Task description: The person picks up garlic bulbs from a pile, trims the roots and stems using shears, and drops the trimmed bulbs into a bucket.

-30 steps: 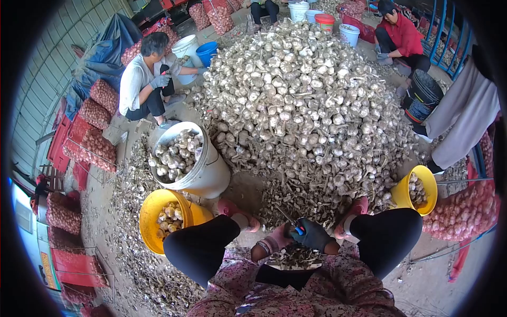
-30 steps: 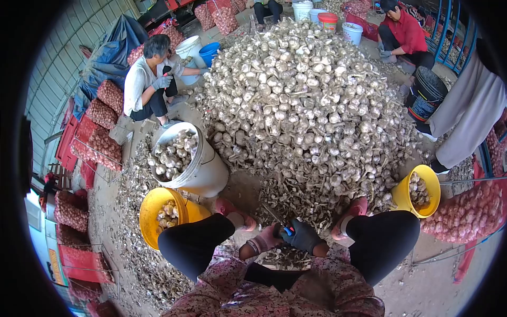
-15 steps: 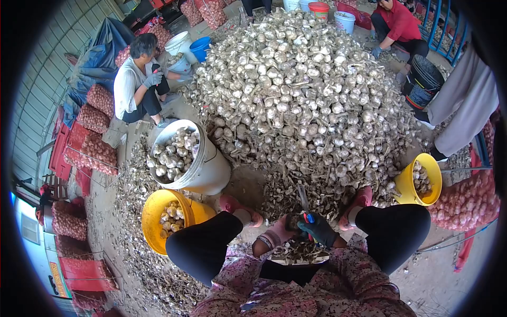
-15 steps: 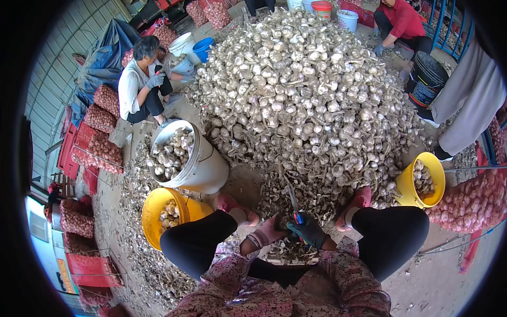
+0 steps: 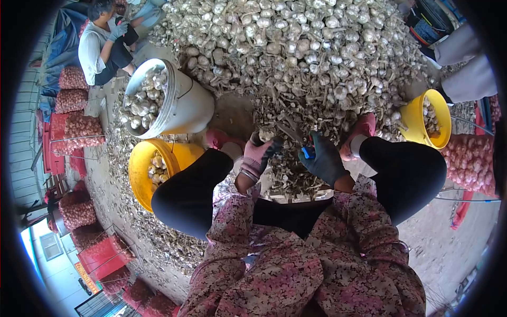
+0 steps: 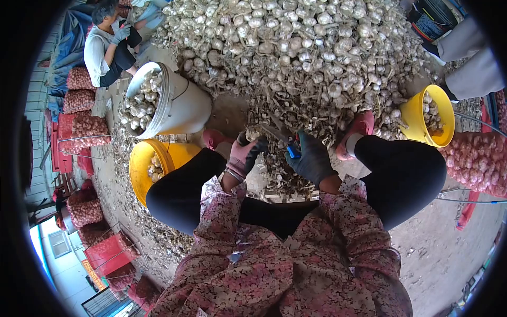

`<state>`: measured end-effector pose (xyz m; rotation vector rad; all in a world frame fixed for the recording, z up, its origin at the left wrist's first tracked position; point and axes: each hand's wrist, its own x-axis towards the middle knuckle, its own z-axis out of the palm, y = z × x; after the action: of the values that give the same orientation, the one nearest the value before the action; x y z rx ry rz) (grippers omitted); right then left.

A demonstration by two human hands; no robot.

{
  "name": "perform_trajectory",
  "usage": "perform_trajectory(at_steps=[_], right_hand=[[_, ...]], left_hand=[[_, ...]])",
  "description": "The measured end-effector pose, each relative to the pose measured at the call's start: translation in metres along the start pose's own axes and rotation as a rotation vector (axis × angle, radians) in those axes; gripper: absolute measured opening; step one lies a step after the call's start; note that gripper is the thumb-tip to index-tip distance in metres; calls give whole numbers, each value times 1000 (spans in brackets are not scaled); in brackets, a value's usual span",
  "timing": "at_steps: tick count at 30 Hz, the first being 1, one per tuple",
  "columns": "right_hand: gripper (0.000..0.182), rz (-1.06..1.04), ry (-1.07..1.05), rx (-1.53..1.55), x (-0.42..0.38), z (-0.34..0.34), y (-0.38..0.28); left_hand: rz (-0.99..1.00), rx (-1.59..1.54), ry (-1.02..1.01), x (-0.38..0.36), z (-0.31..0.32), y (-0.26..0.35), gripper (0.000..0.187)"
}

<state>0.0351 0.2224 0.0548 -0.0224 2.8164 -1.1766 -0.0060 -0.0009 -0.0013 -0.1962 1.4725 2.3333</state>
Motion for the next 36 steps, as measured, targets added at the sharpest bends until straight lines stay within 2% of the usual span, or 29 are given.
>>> perform_trajectory(at_steps=[1,3,5,6,8,9,14,16,20,21,24,25,26,29,31,32,33,34,35,36], right_hand=[[60,-106,11,-92,-1,0,-4],[65,-113,5,-121,-4,9,-3],[74,-103,-61,-177,-5,14,-1],[74,-91,-67,-171,-3,12,-4],[75,-82,-133,-258,-2,13,-7],[77,-85,-121,-241,-2,17,-5],[83,49,-333,-259,2,14,-9],[83,40,-400,-117,2,11,-14],[85,-38,-328,-130,-3,17,-11],[86,-64,-301,-160,-4,18,-11],[85,38,-427,-172,-4,15,-12],[74,18,-394,-173,-6,16,-9],[74,26,-390,-170,-8,18,-6],[51,-3,-369,-185,-14,25,5],[47,6,-363,-179,-18,29,12],[42,10,-363,-178,-18,31,15],[42,13,-359,-177,-15,33,22],[37,101,-422,-223,-8,35,29],[33,188,-482,-268,-3,37,35],[33,189,-469,-267,-3,39,43]], left_hand=[[20,7,54,4,-5,-3,41],[33,14,111,8,-5,-5,43],[157,376,193,6,4,-6,45],[143,379,192,1,14,4,45],[150,961,226,-8,39,32,56],[114,989,232,-6,40,32,65],[84,1119,175,-7,32,19,68],[161,1267,180,-7,28,20,68],[171,1238,241,-5,27,27,61],[230,1296,236,-4,28,27,58],[205,1306,217,-9,34,28,58],[258,1336,228,-10,32,23,58],[257,1338,218,-12,33,22,58],[259,1341,170,-21,44,29,60],[128,1256,138,-24,52,34,58],[130,1259,134,-24,51,31,58],[55,1082,96,-23,48,27,57],[-19,906,57,-24,47,24,56],[32,754,-26,-28,51,18,57],[86,601,-110,-32,60,12,59]])
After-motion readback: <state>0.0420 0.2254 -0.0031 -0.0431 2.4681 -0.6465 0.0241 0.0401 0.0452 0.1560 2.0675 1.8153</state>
